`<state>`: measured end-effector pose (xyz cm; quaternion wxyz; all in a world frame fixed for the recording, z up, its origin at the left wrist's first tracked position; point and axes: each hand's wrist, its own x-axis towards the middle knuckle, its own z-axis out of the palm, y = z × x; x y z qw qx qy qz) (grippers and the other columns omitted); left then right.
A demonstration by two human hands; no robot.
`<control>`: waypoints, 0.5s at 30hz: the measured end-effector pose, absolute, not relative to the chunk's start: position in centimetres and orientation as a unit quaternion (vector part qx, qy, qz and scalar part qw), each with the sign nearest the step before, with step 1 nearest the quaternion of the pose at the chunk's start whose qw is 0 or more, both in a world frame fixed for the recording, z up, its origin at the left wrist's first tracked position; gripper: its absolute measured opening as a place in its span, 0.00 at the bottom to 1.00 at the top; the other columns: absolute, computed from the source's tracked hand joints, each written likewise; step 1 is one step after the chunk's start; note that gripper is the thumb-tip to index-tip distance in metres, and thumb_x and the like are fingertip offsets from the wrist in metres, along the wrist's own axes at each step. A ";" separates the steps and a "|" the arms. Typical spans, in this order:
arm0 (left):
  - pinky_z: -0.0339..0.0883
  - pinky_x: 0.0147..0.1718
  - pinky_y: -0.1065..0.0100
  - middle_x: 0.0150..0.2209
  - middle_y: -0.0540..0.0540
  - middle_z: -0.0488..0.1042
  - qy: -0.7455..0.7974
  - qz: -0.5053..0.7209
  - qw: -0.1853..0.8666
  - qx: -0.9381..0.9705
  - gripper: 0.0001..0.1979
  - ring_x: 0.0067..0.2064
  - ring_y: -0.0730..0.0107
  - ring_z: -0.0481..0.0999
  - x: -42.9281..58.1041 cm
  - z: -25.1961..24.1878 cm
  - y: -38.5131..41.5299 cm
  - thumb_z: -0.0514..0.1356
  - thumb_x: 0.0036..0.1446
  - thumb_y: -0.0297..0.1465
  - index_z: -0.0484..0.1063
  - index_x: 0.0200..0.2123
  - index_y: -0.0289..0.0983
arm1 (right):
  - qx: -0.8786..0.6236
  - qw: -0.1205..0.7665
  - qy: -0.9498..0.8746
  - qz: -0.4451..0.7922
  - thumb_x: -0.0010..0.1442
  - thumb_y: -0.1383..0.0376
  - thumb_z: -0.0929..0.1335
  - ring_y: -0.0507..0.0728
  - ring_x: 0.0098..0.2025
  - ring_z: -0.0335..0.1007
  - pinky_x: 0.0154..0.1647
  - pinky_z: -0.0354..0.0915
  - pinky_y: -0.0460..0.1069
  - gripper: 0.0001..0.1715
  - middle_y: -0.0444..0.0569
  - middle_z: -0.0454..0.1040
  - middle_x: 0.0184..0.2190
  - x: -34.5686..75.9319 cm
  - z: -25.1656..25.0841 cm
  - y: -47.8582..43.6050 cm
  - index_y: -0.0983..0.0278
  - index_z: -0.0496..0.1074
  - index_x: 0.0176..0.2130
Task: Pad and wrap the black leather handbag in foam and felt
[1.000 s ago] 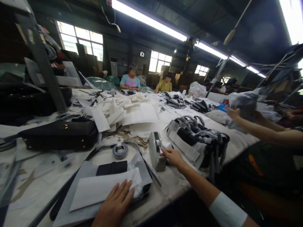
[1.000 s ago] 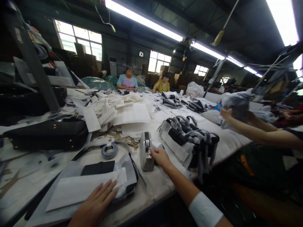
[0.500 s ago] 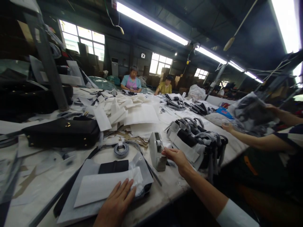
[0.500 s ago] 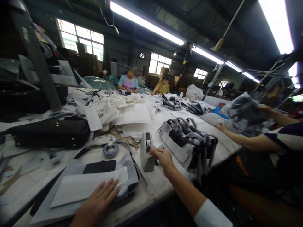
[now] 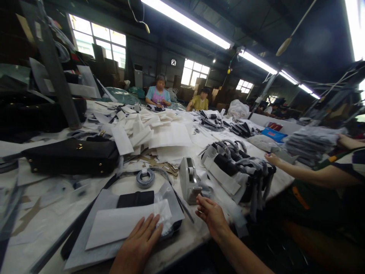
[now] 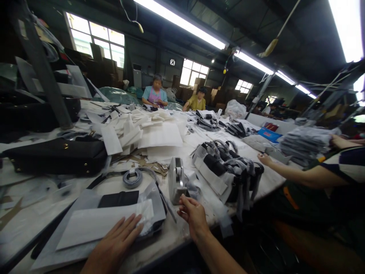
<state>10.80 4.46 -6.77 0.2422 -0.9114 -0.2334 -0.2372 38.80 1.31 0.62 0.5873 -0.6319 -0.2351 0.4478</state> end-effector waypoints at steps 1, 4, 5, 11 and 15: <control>0.71 0.51 0.63 0.57 0.45 0.73 -0.232 -0.239 0.239 -0.912 0.21 0.56 0.64 0.74 10.8 -6.8 4.5 0.48 0.64 0.24 0.68 0.57 0.41 | -0.640 0.583 -0.252 0.432 0.42 0.46 0.77 0.50 0.24 0.69 0.32 0.73 0.49 0.25 0.46 0.75 0.28 39.0 0.0 1.5 0.64 0.75 0.30; 0.71 0.51 0.63 0.57 0.45 0.73 -0.233 -0.247 0.231 -0.912 0.21 0.56 0.64 0.74 10.8 -6.7 4.5 0.48 0.64 0.24 0.68 0.57 0.40 | -0.664 0.560 -0.302 0.394 0.42 0.45 0.76 0.51 0.20 0.65 0.27 0.71 0.50 0.26 0.45 0.73 0.23 40.0 -1.1 1.8 0.64 0.76 0.28; 0.71 0.51 0.63 0.57 0.45 0.74 -0.234 -0.247 0.231 -0.911 0.21 0.56 0.63 0.74 10.8 -6.7 4.4 0.47 0.64 0.23 0.68 0.56 0.41 | -0.671 0.547 -0.325 0.380 0.43 0.45 0.75 0.51 0.19 0.65 0.26 0.70 0.50 0.25 0.45 0.72 0.22 40.5 -1.2 1.7 0.64 0.76 0.27; 0.69 0.54 0.62 0.58 0.46 0.72 -0.262 -0.239 0.197 -0.914 0.21 0.59 0.63 0.72 11.0 -6.1 3.8 0.47 0.65 0.23 0.68 0.56 0.41 | -0.640 0.400 -0.594 0.280 0.55 0.56 0.73 0.56 0.29 0.72 0.37 0.68 0.51 0.11 0.48 0.77 0.30 43.2 2.3 -0.1 0.60 0.81 0.32; 0.69 0.54 0.60 0.59 0.44 0.71 -0.259 -0.238 0.180 -0.919 0.20 0.59 0.62 0.72 11.0 -5.9 3.6 0.47 0.66 0.24 0.68 0.57 0.40 | -0.489 0.158 -0.841 0.169 0.68 0.63 0.62 0.57 0.38 0.74 0.39 0.66 0.49 0.17 0.51 0.79 0.36 42.6 6.3 1.0 0.58 0.79 0.43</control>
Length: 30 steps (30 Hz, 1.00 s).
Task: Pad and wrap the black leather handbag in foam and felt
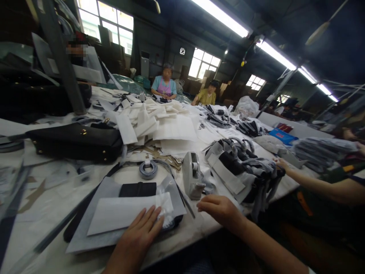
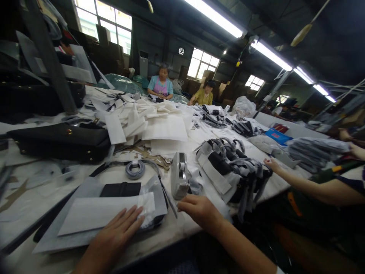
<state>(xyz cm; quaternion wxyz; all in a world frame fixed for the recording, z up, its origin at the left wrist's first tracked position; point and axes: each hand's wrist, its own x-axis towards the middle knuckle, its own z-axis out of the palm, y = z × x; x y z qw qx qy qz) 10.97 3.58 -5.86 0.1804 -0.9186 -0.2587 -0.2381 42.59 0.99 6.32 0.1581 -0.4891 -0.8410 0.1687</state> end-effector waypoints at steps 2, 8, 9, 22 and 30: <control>0.69 0.54 0.60 0.59 0.43 0.71 -0.263 -0.235 0.176 -0.919 0.19 0.59 0.61 0.72 11.0 -5.6 3.4 0.48 0.66 0.25 0.68 0.56 0.40 | -0.413 0.068 -0.897 0.141 0.69 0.65 0.58 0.56 0.38 0.74 0.39 0.65 0.49 0.20 0.52 0.79 0.37 41.3 8.0 2.2 0.58 0.78 0.45; 0.69 0.54 0.60 0.56 0.44 0.74 -0.294 -0.259 0.145 -0.909 0.18 0.57 0.63 0.73 11.5 -4.2 2.9 0.44 0.69 0.28 0.71 0.52 0.40 | -0.291 0.000 -0.931 0.220 0.65 0.60 0.65 0.54 0.33 0.73 0.33 0.62 0.46 0.13 0.48 0.77 0.32 36.1 10.5 6.9 0.61 0.77 0.40; 0.69 0.54 0.61 0.55 0.45 0.75 -0.299 -0.267 0.144 -0.905 0.18 0.56 0.63 0.74 11.6 -4.0 2.8 0.44 0.69 0.28 0.71 0.52 0.40 | -0.275 -0.005 -0.930 0.245 0.64 0.60 0.66 0.52 0.32 0.72 0.32 0.61 0.45 0.12 0.47 0.76 0.31 35.3 10.5 7.8 0.61 0.77 0.39; 0.70 0.54 0.60 0.54 0.44 0.76 -0.341 -0.298 0.103 -0.886 0.13 0.56 0.61 0.75 12.3 -4.2 2.4 0.48 0.68 0.29 0.73 0.46 0.40 | -0.142 -0.293 -0.930 0.169 0.55 0.60 0.73 0.52 0.24 0.66 0.22 0.49 0.47 0.08 0.46 0.79 0.25 27.6 6.6 17.0 0.62 0.81 0.33; 0.67 0.57 0.62 0.54 0.44 0.76 -0.329 -0.284 0.117 -0.893 0.16 0.56 0.63 0.74 11.9 -4.0 2.7 0.48 0.67 0.26 0.73 0.48 0.41 | -0.160 -0.408 -0.891 0.116 0.48 0.61 0.77 0.55 0.24 0.71 0.23 0.56 0.47 0.09 0.48 0.79 0.24 24.0 7.0 17.4 0.62 0.82 0.31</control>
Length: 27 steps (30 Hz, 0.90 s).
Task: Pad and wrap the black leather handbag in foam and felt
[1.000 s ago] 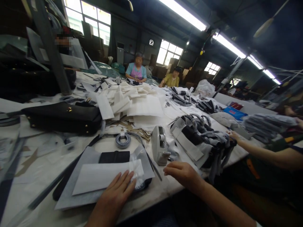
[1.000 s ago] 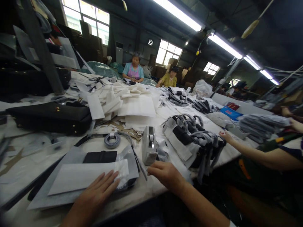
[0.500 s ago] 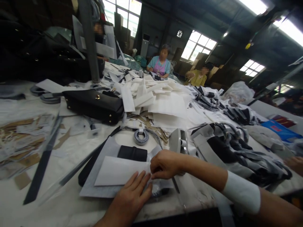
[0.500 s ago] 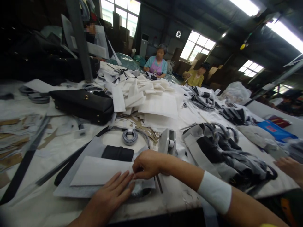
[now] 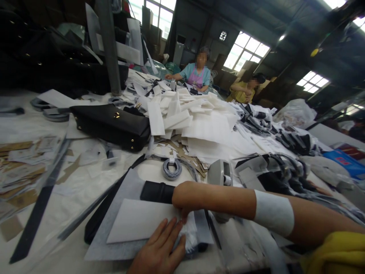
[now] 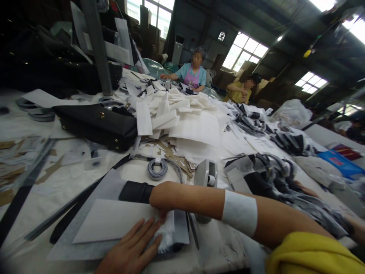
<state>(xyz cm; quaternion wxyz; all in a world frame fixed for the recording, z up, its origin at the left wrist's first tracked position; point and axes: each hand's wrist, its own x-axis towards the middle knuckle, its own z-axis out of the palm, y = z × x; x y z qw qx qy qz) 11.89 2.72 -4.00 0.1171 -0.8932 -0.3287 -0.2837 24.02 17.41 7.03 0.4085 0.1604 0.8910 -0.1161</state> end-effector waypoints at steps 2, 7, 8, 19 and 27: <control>0.70 0.55 0.63 0.53 0.45 0.77 -0.322 -0.285 0.132 -0.893 0.16 0.55 0.63 0.75 11.9 -4.1 2.8 0.48 0.66 0.26 0.73 0.48 0.41 | 0.166 0.406 0.893 -0.102 0.46 0.59 0.78 0.56 0.25 0.72 0.24 0.58 0.47 0.11 0.49 0.79 0.24 23.9 6.8 17.7 0.63 0.82 0.31; 0.75 0.49 0.65 0.49 0.46 0.80 -0.311 -0.295 0.160 -0.889 0.17 0.51 0.62 0.78 12.0 -4.1 3.1 0.48 0.66 0.25 0.74 0.47 0.40 | 0.178 0.362 0.913 -0.054 0.44 0.45 0.76 0.60 0.26 0.73 0.27 0.61 0.49 0.29 0.56 0.78 0.24 25.0 5.6 19.2 0.68 0.81 0.30; 0.75 0.48 0.65 0.48 0.46 0.80 -0.308 -0.294 0.164 -0.890 0.17 0.51 0.63 0.78 12.0 -4.1 3.2 0.47 0.66 0.25 0.74 0.47 0.40 | 0.180 0.356 0.915 -0.061 0.43 0.43 0.75 0.61 0.27 0.73 0.29 0.62 0.50 0.30 0.56 0.78 0.23 25.3 5.4 19.6 0.68 0.81 0.29; 0.72 0.51 0.68 0.49 0.48 0.80 -0.278 -0.286 0.217 -0.891 0.18 0.51 0.67 0.79 11.7 -4.8 3.7 0.46 0.67 0.26 0.74 0.47 0.41 | 0.362 0.224 0.882 -0.199 0.37 0.52 0.81 0.60 0.32 0.72 0.36 0.59 0.49 0.19 0.48 0.75 0.21 28.7 3.1 25.8 0.62 0.76 0.19; 0.53 0.65 0.62 0.48 0.48 0.79 -0.299 -0.323 0.196 -0.876 0.16 0.51 0.69 0.78 11.9 -4.7 3.3 0.47 0.69 0.28 0.75 0.45 0.41 | 0.337 0.186 0.902 -0.195 0.45 0.42 0.74 0.65 0.45 0.73 0.43 0.64 0.52 0.39 0.55 0.79 0.42 30.4 5.3 20.2 0.64 0.76 0.48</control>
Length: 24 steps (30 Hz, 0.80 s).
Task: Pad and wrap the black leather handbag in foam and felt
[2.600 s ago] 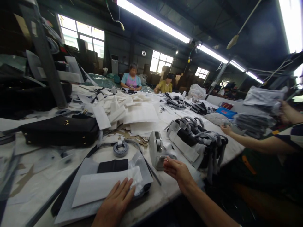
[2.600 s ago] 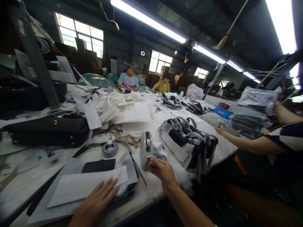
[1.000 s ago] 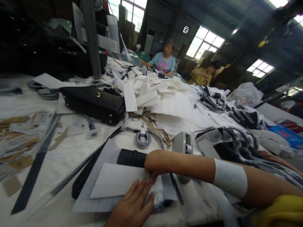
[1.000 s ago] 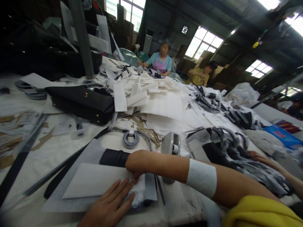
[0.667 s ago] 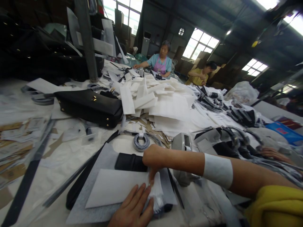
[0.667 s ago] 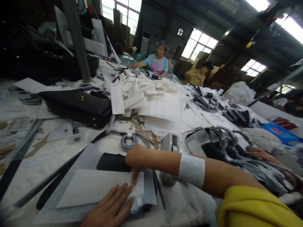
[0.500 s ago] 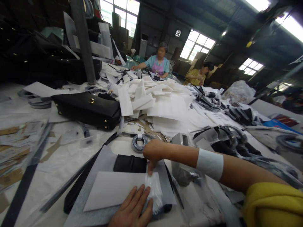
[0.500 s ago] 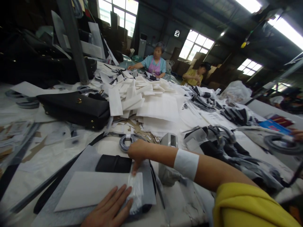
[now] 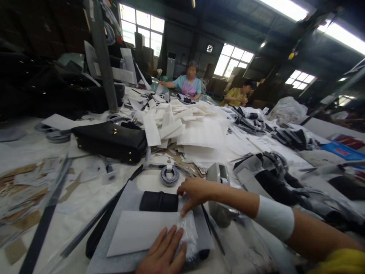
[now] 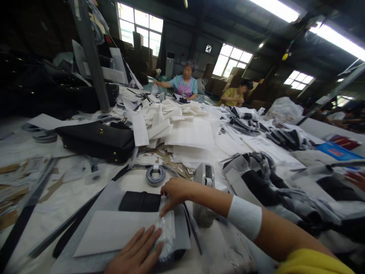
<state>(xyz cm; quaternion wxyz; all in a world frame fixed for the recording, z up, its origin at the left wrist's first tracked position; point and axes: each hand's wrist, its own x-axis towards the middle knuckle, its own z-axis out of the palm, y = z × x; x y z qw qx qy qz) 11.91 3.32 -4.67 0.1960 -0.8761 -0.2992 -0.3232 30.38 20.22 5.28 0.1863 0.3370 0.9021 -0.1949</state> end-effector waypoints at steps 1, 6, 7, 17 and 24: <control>0.48 0.67 0.61 0.48 0.49 0.80 -0.303 -0.323 0.192 -0.875 0.16 0.52 0.69 0.78 11.9 -4.5 3.3 0.47 0.69 0.28 0.75 0.45 0.41 | 0.331 0.201 0.905 -0.174 0.42 0.40 0.74 0.68 0.47 0.72 0.45 0.64 0.54 0.43 0.58 0.78 0.44 30.2 5.2 19.6 0.66 0.75 0.48; 0.52 0.65 0.63 0.49 0.49 0.79 -0.304 -0.309 0.183 -0.883 0.16 0.52 0.69 0.77 11.9 -4.2 3.4 0.47 0.68 0.28 0.75 0.46 0.42 | 0.363 0.312 0.860 -0.174 0.37 0.37 0.74 0.69 0.47 0.73 0.41 0.66 0.54 0.51 0.59 0.77 0.47 28.2 4.7 19.6 0.65 0.73 0.52; 0.56 0.64 0.65 0.49 0.49 0.79 -0.303 -0.306 0.182 -0.884 0.17 0.52 0.69 0.77 11.9 -4.3 3.5 0.47 0.68 0.28 0.75 0.46 0.42 | 0.367 0.334 0.849 -0.183 0.37 0.37 0.75 0.69 0.46 0.74 0.39 0.66 0.53 0.51 0.59 0.77 0.46 27.9 4.6 20.0 0.65 0.73 0.52; 0.69 0.55 0.67 0.53 0.47 0.77 -0.312 -0.273 0.162 -0.895 0.17 0.55 0.67 0.75 11.8 -4.3 3.2 0.46 0.68 0.28 0.73 0.50 0.41 | 0.363 0.290 0.854 -0.235 0.42 0.48 0.78 0.58 0.36 0.76 0.31 0.62 0.46 0.30 0.48 0.81 0.35 28.1 3.5 22.1 0.64 0.80 0.40; 0.71 0.50 0.70 0.57 0.48 0.74 -0.221 -0.231 0.241 -0.917 0.27 0.55 0.68 0.75 10.5 -6.7 4.3 0.48 0.59 0.22 0.63 0.62 0.41 | 0.514 0.033 0.844 -0.149 0.69 0.63 0.61 0.58 0.52 0.73 0.49 0.65 0.48 0.18 0.54 0.77 0.50 31.1 5.7 15.5 0.66 0.74 0.51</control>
